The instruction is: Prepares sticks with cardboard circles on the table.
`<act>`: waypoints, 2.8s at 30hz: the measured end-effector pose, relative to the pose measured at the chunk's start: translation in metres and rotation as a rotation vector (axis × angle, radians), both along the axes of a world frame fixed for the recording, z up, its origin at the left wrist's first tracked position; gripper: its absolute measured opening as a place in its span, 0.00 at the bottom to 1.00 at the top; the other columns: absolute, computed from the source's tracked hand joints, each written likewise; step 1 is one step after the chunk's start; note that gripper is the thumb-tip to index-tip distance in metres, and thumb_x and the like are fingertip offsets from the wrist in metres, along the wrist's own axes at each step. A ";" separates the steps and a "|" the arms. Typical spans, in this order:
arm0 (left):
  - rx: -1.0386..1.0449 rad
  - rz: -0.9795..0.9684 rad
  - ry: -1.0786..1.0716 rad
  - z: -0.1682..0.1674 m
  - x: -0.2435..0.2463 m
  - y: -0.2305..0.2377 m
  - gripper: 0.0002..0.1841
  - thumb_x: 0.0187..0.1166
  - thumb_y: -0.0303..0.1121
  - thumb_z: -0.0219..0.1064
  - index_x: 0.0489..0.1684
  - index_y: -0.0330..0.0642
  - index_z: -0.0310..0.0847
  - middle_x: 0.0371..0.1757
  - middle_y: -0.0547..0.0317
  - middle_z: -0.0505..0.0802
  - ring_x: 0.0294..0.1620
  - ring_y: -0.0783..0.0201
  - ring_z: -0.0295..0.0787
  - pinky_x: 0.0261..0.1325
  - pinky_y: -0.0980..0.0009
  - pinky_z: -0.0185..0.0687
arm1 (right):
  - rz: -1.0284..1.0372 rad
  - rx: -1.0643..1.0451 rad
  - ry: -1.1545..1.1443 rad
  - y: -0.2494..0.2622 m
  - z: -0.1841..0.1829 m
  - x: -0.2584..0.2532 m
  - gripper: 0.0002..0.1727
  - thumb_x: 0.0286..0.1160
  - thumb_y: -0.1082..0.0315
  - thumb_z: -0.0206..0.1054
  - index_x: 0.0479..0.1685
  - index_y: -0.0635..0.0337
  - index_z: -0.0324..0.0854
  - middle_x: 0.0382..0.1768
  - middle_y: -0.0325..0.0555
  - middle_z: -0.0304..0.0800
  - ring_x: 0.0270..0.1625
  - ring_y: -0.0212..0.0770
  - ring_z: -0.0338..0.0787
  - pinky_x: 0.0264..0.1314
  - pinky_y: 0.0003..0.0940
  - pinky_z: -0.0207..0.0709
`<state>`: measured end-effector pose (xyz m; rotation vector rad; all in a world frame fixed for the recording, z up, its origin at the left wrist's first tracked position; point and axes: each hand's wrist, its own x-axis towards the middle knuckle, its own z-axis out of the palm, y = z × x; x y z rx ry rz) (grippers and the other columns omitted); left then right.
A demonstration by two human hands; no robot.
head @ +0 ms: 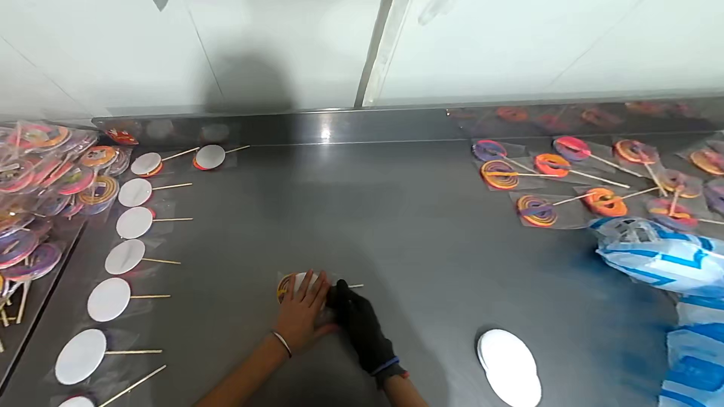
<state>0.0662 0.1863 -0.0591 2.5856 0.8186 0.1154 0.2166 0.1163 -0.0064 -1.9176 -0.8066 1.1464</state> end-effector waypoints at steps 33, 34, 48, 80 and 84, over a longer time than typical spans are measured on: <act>-0.037 -0.288 0.091 -0.007 0.642 -0.019 0.33 0.94 0.55 0.42 0.95 0.49 0.53 0.96 0.58 0.56 0.98 0.50 0.36 0.92 0.35 0.18 | 0.205 -0.487 -0.572 -0.203 0.007 0.243 0.51 0.56 0.36 0.77 0.85 0.49 0.72 0.74 0.57 0.81 0.72 0.62 0.82 0.63 0.59 0.77; -0.038 -0.304 0.105 -0.009 0.628 -0.018 0.32 0.94 0.54 0.42 0.95 0.51 0.53 0.96 0.59 0.56 0.98 0.51 0.36 0.93 0.35 0.19 | 0.201 -0.475 -0.553 -0.203 0.008 0.245 0.48 0.57 0.37 0.77 0.81 0.51 0.75 0.72 0.58 0.83 0.70 0.63 0.83 0.63 0.60 0.77; 0.034 0.073 -0.008 -0.012 0.106 -0.031 0.29 0.94 0.47 0.38 0.85 0.46 0.72 0.89 0.60 0.73 0.93 0.48 0.58 0.89 0.31 0.39 | -0.271 0.095 -0.093 -0.139 0.005 0.247 0.13 0.83 0.67 0.65 0.56 0.65 0.88 0.36 0.44 0.93 0.28 0.33 0.88 0.34 0.31 0.86; 0.247 -0.466 -0.233 0.073 0.243 0.120 0.36 0.87 0.54 0.57 0.89 0.41 0.64 0.91 0.50 0.69 0.94 0.45 0.55 0.91 0.34 0.40 | -0.128 -0.724 -0.613 -0.181 0.030 0.216 0.50 0.58 0.36 0.80 0.79 0.62 0.75 0.73 0.68 0.79 0.75 0.69 0.78 0.74 0.65 0.70; -0.063 -0.310 0.080 0.060 0.408 0.054 0.36 0.92 0.49 0.53 0.94 0.39 0.51 0.96 0.49 0.55 0.98 0.47 0.37 0.94 0.38 0.26 | -0.077 -0.594 -0.458 -0.190 0.017 0.245 0.43 0.57 0.39 0.80 0.71 0.58 0.82 0.68 0.63 0.84 0.71 0.63 0.83 0.72 0.63 0.74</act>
